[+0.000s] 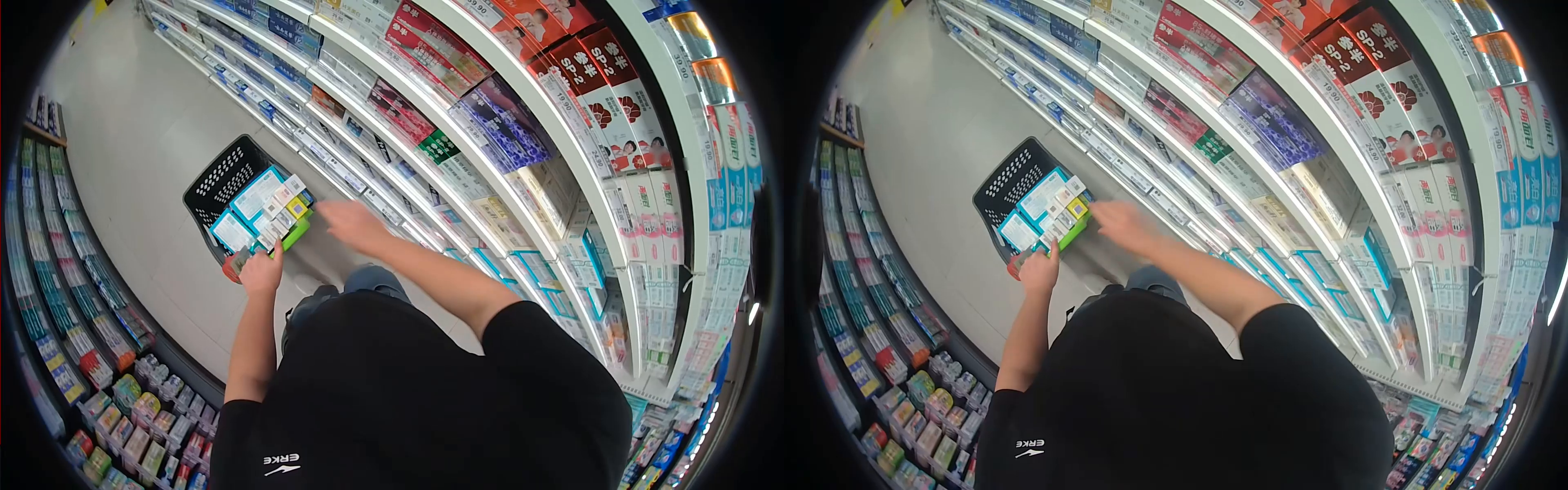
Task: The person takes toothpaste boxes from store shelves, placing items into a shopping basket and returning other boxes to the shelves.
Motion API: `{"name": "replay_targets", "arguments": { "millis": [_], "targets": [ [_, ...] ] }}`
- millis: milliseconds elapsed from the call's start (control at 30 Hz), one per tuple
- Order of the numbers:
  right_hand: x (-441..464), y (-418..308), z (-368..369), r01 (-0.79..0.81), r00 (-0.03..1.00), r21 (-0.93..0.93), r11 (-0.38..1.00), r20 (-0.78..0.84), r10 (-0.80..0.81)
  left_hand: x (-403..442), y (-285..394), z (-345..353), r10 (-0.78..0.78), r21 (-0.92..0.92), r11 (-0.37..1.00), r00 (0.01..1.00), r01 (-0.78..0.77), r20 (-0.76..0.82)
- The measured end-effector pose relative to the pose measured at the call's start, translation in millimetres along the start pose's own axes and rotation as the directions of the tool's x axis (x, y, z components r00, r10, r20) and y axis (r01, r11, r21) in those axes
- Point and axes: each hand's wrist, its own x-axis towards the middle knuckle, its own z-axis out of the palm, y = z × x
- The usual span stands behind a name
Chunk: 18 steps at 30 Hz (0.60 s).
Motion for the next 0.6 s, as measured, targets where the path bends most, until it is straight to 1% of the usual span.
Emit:
{"name": "replay_targets", "arguments": {
  "millis": [33, 100, 167, 233, 300, 367, 400, 433, 467, 500, 533, 567, 600],
  "targets": [
    [-2, 7, -27, 0.003, 0.992, -0.035, 0.999, -0.122, -0.008, 4, 0, -2, -0.001, -0.007, 1.0, 1.0, 0.001, 0.003],
    [0, 13, -96, -0.117, 0.963, -0.31, 0.944, -0.267, 0.032, 15, -2, -6, 0.008, -0.018, 1.0, 1.0, -0.008, 0.0],
    [-5, 31, -153, -0.256, 0.931, -0.451, 0.855, -0.352, 0.093, 26, -6, -8, 0.013, -0.024, 1.0, 1.0, -0.013, -0.009],
    [-22, 48, -193, -0.393, 0.892, -0.586, 0.709, -0.431, 0.138, 35, -9, -5, 0.008, -0.03, 1.0, 0.999, -0.009, -0.034],
    [-29, 58, -230, -0.462, 0.866, -0.695, 0.551, -0.488, 0.11, 42, -8, -13, 0.013, -0.038, 0.999, 0.999, -0.015, -0.046],
    [-34, 65, -258, -0.546, 0.832, -0.72, 0.427, -0.526, 0.177, 51, -9, -17, 0.021, -0.02, 1.0, 0.999, -0.022, -0.049],
    [-39, 75, -268, -0.56, 0.823, -0.712, 0.423, -0.539, 0.182, 56, -10, -15, 0.032, -0.039, 0.999, 0.998, -0.034, -0.049],
    [-44, 85, -274, -0.601, 0.799, -0.73, 0.326, -0.565, 0.207, 59, -14, -14, 0.027, -0.052, 0.998, 0.998, -0.029, -0.052],
    [-36, 76, -283, -0.659, 0.746, -0.694, 0.29, -0.556, 0.365, 62, -17, -11, 0.023, -0.056, 0.998, 0.997, -0.026, -0.069],
    [-41, 82, -285, -0.625, 0.778, -0.739, 0.252, -0.565, 0.273, 67, -18, -12, 0.025, -0.058, 0.998, 0.995, -0.03, -0.093],
    [-54, 102, -283, -0.639, 0.76, -0.749, 0.176, -0.579, 0.296, 71, -19, -17, 0.011, -0.059, 0.998, 0.996, -0.016, -0.086],
    [-61, 111, -283, -0.652, 0.744, -0.737, 0.179, -0.578, 0.335, 74, -20, -20, 0.0, -0.064, 0.998, 0.997, -0.005, -0.078],
    [-62, 113, -282, -0.654, 0.745, -0.734, 0.186, -0.58, 0.33, 77, -20, -21, -0.01, -0.079, 0.997, 0.997, 0.003, -0.081]
  ]
}}
